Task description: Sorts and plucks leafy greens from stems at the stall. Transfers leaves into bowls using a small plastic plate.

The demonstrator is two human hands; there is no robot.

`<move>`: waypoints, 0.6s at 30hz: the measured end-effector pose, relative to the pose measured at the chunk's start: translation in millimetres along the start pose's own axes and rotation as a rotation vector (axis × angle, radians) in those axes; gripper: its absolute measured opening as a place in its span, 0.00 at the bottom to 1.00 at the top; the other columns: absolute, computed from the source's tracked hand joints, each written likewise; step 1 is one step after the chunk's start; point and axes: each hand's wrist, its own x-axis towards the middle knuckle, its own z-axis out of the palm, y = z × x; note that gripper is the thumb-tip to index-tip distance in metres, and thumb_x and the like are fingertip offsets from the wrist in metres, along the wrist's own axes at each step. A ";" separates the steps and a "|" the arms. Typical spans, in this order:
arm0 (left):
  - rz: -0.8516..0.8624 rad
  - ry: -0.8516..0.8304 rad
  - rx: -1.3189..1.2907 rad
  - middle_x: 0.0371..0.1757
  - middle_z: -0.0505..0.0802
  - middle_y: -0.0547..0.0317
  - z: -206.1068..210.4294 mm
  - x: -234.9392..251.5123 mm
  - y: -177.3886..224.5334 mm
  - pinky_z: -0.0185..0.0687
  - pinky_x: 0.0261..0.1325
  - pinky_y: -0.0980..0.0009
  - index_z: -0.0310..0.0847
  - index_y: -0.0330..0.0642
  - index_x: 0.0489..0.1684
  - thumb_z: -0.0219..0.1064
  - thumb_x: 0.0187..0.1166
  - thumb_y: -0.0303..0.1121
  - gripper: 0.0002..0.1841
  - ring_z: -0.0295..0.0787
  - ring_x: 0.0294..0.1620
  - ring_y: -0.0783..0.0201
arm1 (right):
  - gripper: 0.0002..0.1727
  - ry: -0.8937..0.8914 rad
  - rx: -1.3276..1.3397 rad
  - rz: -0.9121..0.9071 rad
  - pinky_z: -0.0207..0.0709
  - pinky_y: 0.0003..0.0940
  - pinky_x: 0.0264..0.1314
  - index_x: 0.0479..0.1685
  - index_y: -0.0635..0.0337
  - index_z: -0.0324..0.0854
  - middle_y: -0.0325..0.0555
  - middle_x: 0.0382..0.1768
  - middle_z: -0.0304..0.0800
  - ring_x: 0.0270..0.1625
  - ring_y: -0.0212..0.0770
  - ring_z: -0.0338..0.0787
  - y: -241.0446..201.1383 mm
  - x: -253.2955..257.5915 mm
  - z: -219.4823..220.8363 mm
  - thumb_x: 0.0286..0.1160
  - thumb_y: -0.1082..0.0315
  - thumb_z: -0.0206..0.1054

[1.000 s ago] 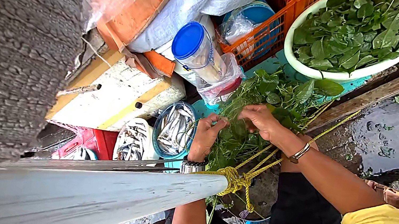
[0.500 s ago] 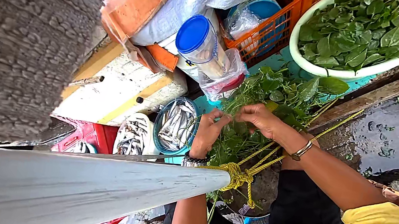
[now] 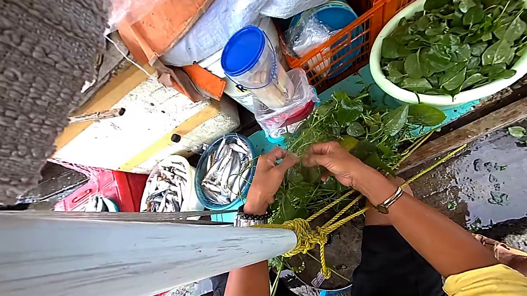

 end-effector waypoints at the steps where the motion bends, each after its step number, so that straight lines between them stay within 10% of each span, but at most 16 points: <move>1: 0.004 0.001 -0.002 0.28 0.83 0.66 -0.1 0.5 -0.4 0.63 0.20 0.80 0.84 0.51 0.30 0.66 0.83 0.38 0.09 0.72 0.21 0.76 | 0.09 0.010 0.006 0.003 0.71 0.24 0.22 0.33 0.59 0.84 0.39 0.37 0.90 0.29 0.29 0.82 -0.4 0.1 0.4 0.83 0.71 0.65; 12: 0.015 0.030 0.053 0.29 0.85 0.62 -6.6 -4.8 -7.2 0.66 0.20 0.78 0.84 0.48 0.38 0.66 0.84 0.38 0.07 0.73 0.20 0.73 | 0.09 0.393 0.498 -0.129 0.76 0.26 0.23 0.29 0.54 0.83 0.39 0.29 0.87 0.24 0.32 0.82 -3.8 -5.3 -12.4 0.76 0.69 0.60; 18: 0.129 0.034 -0.008 0.62 0.90 0.51 -26.9 -15.9 -15.4 0.88 0.58 0.65 0.82 0.37 0.64 0.67 0.82 0.32 0.16 0.90 0.57 0.63 | 0.16 0.360 0.700 -0.252 0.81 0.28 0.24 0.34 0.52 0.78 0.44 0.30 0.93 0.28 0.38 0.91 -11.3 -11.5 -18.2 0.86 0.63 0.47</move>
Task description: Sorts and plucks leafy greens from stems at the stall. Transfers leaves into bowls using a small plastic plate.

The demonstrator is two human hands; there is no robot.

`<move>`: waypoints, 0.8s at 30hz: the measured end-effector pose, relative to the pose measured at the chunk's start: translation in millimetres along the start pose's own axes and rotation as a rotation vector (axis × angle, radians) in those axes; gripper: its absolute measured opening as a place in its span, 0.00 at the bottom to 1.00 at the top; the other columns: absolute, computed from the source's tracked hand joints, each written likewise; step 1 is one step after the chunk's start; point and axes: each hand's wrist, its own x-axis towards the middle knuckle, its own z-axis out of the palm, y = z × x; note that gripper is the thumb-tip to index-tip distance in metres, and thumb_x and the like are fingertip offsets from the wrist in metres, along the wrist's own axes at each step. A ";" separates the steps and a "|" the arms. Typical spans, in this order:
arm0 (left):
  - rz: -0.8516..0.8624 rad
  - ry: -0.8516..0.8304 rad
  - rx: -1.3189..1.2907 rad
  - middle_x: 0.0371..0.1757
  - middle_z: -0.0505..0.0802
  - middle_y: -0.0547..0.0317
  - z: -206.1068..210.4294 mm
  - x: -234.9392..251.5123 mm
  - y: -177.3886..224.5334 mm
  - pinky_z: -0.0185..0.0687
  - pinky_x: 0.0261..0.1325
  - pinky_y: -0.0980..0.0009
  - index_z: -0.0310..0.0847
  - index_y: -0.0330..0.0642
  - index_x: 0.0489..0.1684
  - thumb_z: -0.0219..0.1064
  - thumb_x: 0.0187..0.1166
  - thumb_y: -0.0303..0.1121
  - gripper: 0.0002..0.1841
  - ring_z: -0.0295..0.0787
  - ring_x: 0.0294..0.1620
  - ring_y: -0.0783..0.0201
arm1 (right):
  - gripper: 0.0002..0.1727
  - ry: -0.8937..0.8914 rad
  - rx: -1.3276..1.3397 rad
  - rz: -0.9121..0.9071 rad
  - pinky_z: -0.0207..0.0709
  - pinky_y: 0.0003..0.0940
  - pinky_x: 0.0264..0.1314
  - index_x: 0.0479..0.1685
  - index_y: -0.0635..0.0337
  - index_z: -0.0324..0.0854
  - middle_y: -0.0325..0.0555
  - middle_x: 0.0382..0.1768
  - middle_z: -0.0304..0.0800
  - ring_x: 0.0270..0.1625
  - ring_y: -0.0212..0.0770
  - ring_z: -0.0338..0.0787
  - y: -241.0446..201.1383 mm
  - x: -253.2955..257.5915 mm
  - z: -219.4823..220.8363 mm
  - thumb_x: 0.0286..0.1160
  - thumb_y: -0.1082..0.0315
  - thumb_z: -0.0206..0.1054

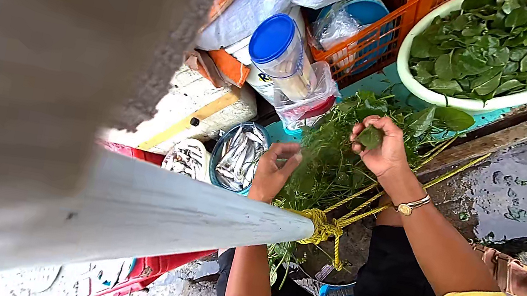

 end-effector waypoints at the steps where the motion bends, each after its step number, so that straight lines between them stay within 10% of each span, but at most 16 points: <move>1: -0.007 0.008 0.032 0.65 0.89 0.53 -5.8 -11.9 1.3 0.87 0.58 0.65 0.81 0.39 0.66 0.65 0.83 0.32 0.16 0.90 0.58 0.64 | 0.16 0.015 0.010 0.002 0.80 0.26 0.23 0.34 0.52 0.78 0.43 0.29 0.91 0.27 0.37 0.90 -0.8 -0.1 0.0 0.86 0.63 0.46; 5: -0.005 0.140 0.096 0.66 0.89 0.54 -16.6 -59.5 3.0 0.87 0.60 0.64 0.80 0.42 0.69 0.63 0.84 0.32 0.17 0.89 0.57 0.64 | 0.13 -0.006 -0.050 -0.041 0.79 0.24 0.22 0.38 0.51 0.79 0.40 0.27 0.87 0.24 0.33 0.87 -1.1 1.3 -4.9 0.85 0.65 0.48; 10: 0.154 0.407 -0.037 0.41 0.92 0.63 2.1 -99.1 -9.4 0.89 0.53 0.71 0.82 0.34 0.50 0.66 0.81 0.31 0.09 0.90 0.43 0.73 | 0.11 0.020 -0.140 -0.095 0.82 0.25 0.25 0.39 0.51 0.82 0.37 0.24 0.86 0.24 0.32 0.86 -6.2 -2.2 -2.8 0.85 0.68 0.53; 20: 0.247 0.372 0.100 0.43 0.91 0.50 24.1 -119.3 -47.2 0.87 0.38 0.74 0.88 0.32 0.44 0.67 0.76 0.28 0.08 0.88 0.34 0.69 | 0.11 0.152 -0.218 -0.135 0.78 0.19 0.22 0.36 0.47 0.78 0.32 0.23 0.82 0.21 0.26 0.82 -14.7 -38.7 15.2 0.87 0.68 0.53; 24: 0.250 0.422 0.181 0.49 0.93 0.54 27.4 -118.4 -48.1 0.82 0.56 0.64 0.90 0.40 0.44 0.67 0.75 0.29 0.08 0.86 0.54 0.59 | 0.10 0.069 -0.322 -0.088 0.81 0.22 0.23 0.44 0.56 0.81 0.40 0.32 0.88 0.25 0.30 0.86 -23.7 -36.1 16.6 0.88 0.71 0.53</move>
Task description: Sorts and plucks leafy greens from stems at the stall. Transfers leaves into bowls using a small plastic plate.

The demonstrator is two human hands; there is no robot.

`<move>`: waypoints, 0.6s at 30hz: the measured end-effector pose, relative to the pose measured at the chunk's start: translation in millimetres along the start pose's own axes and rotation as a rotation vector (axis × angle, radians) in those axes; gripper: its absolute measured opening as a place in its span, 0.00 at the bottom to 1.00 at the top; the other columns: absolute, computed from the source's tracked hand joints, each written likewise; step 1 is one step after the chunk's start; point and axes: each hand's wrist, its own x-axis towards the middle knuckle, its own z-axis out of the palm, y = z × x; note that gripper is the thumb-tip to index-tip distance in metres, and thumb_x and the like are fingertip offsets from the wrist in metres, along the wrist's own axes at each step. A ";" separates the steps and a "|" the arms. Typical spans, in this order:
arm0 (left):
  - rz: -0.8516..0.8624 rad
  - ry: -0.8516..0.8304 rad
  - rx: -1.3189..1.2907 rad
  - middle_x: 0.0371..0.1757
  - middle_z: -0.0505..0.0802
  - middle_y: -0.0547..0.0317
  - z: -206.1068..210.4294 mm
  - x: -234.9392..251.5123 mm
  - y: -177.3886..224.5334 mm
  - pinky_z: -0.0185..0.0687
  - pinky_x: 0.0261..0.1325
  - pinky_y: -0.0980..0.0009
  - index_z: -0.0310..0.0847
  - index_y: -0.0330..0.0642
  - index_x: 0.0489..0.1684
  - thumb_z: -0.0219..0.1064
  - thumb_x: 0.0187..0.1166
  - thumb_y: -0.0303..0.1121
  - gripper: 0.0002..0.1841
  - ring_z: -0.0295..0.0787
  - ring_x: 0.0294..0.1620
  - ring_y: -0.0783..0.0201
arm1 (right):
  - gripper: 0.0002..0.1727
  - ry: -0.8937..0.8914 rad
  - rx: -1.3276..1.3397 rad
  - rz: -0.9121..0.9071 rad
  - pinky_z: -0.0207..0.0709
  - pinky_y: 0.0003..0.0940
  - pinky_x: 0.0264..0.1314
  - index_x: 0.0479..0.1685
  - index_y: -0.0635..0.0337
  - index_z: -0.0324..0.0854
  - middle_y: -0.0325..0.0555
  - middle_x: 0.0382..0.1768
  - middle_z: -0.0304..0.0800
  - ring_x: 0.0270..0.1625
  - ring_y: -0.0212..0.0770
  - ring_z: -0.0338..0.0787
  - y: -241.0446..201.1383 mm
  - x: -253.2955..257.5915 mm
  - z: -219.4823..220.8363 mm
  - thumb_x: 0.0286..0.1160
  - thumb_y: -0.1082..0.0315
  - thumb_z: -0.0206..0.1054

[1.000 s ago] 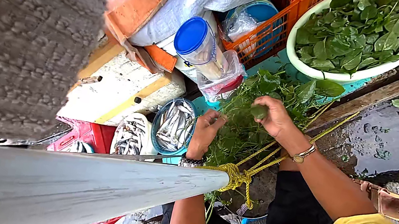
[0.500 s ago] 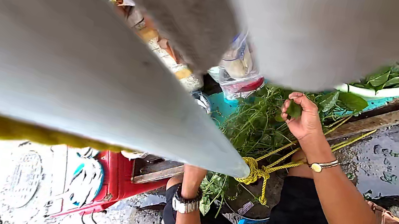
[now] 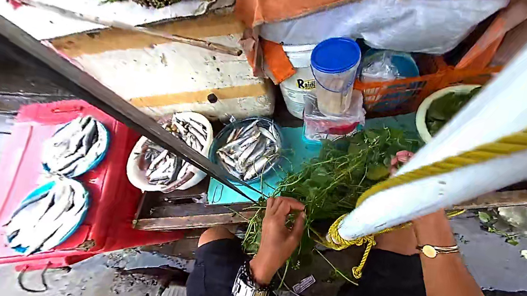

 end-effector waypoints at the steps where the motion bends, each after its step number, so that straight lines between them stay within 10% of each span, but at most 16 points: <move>1: -0.002 0.008 0.036 0.50 0.94 0.55 1.0 0.3 -1.4 0.79 0.60 0.62 0.90 0.42 0.45 0.67 0.75 0.30 0.08 0.85 0.56 0.57 | 0.09 -0.013 -0.043 0.004 0.82 0.23 0.23 0.47 0.56 0.81 0.42 0.34 0.89 0.25 0.31 0.87 -1.9 0.9 2.0 0.87 0.72 0.54; 8: -0.020 0.033 0.124 0.54 0.90 0.49 8.9 -0.5 -11.3 0.77 0.63 0.50 0.90 0.43 0.53 0.67 0.76 0.34 0.13 0.82 0.59 0.45 | 0.13 -0.500 -0.585 -0.087 0.73 0.19 0.18 0.51 0.52 0.83 0.32 0.24 0.80 0.17 0.24 0.75 -13.9 -18.0 51.3 0.86 0.67 0.51; 12: -0.058 0.163 -0.054 0.57 0.87 0.43 -0.3 -8.6 -7.0 0.84 0.57 0.61 0.87 0.38 0.55 0.66 0.74 0.30 0.14 0.83 0.61 0.52 | 0.05 -0.868 -0.965 -0.296 0.71 0.18 0.22 0.45 0.57 0.86 0.38 0.33 0.87 0.23 0.25 0.77 -11.6 -31.7 108.5 0.78 0.72 0.66; 15: -0.084 0.229 -0.206 0.57 0.86 0.43 -15.0 -16.1 -4.6 0.87 0.54 0.66 0.84 0.33 0.53 0.63 0.75 0.26 0.12 0.86 0.55 0.59 | 0.03 -1.187 -1.247 -0.481 0.85 0.29 0.40 0.37 0.57 0.91 0.37 0.36 0.91 0.37 0.30 0.88 6.8 -24.6 152.5 0.71 0.69 0.72; 18: -0.087 0.267 -0.220 0.55 0.86 0.45 -27.3 -24.0 -8.5 0.87 0.54 0.67 0.83 0.33 0.52 0.62 0.75 0.26 0.11 0.87 0.54 0.61 | 0.05 -1.487 -1.638 -0.664 0.82 0.45 0.37 0.32 0.56 0.91 0.43 0.34 0.87 0.37 0.42 0.89 31.4 -25.6 181.7 0.70 0.66 0.74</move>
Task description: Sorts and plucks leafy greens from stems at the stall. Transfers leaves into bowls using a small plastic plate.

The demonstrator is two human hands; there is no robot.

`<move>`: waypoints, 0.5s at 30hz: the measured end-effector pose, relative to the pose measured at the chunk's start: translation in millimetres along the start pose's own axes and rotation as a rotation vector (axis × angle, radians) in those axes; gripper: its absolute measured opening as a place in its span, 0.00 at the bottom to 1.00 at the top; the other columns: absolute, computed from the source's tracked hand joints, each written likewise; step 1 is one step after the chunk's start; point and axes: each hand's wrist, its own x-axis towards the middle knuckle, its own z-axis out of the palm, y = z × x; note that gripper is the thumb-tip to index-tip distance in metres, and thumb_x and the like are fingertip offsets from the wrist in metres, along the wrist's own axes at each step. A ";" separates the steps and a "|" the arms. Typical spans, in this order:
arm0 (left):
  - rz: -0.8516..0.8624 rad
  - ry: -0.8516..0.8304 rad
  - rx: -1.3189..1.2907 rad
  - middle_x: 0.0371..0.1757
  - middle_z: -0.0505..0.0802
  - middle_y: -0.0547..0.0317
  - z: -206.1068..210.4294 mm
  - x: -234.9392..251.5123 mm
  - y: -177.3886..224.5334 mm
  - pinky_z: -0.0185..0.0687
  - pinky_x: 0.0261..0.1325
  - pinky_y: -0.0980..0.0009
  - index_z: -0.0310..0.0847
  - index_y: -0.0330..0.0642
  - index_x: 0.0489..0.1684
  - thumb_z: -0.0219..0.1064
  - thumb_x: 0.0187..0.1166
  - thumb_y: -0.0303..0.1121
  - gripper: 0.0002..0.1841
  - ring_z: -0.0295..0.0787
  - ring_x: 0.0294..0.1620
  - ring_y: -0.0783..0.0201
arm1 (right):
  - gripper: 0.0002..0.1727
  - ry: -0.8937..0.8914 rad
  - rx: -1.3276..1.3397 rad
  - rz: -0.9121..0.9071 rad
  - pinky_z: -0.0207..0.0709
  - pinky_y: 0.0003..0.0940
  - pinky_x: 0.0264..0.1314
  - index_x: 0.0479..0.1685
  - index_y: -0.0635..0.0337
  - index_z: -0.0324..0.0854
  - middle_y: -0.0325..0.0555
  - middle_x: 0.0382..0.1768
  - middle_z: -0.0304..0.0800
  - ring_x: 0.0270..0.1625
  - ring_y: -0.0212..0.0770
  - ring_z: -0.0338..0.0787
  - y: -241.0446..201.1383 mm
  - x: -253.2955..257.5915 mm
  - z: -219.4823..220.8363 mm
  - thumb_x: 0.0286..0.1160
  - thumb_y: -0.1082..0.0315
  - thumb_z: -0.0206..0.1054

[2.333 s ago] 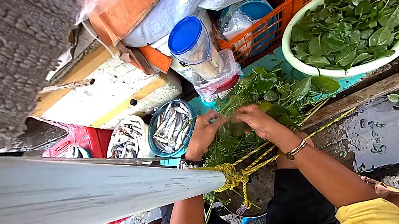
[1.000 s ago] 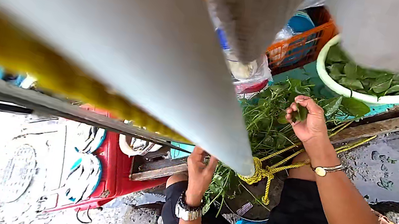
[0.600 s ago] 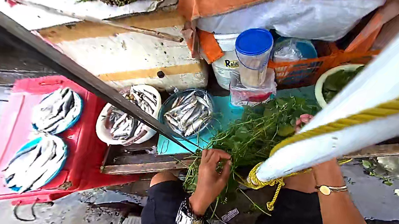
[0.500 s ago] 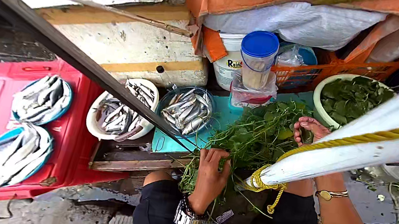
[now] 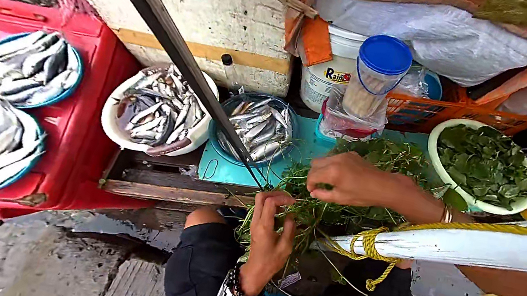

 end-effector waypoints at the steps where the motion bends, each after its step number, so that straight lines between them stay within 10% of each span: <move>1: -0.001 0.008 0.019 0.54 0.87 0.45 -3.5 -0.6 -1.8 0.87 0.54 0.67 0.84 0.34 0.51 0.62 0.74 0.26 0.11 0.87 0.55 0.61 | 0.06 -0.148 -0.117 0.015 0.80 0.50 0.35 0.31 0.58 0.89 0.47 0.35 0.86 0.36 0.47 0.88 -6.1 9.5 -1.4 0.72 0.66 0.73; 5: -0.053 -0.021 0.073 0.54 0.87 0.46 -10.7 -4.2 -8.8 0.86 0.56 0.66 0.85 0.35 0.50 0.64 0.76 0.29 0.11 0.86 0.56 0.59 | 0.04 -0.496 -0.365 0.126 0.78 0.54 0.39 0.32 0.65 0.86 0.56 0.42 0.87 0.39 0.57 0.89 -18.5 24.3 0.9 0.73 0.74 0.70; 15: -0.420 -0.166 -0.378 0.54 0.92 0.52 -10.2 2.4 -11.5 0.86 0.64 0.61 0.81 0.33 0.58 0.54 0.89 0.38 0.17 0.90 0.58 0.61 | 0.06 -0.347 -0.167 0.178 0.79 0.52 0.37 0.28 0.61 0.86 0.49 0.39 0.87 0.37 0.50 0.88 11.1 -12.7 20.7 0.71 0.70 0.71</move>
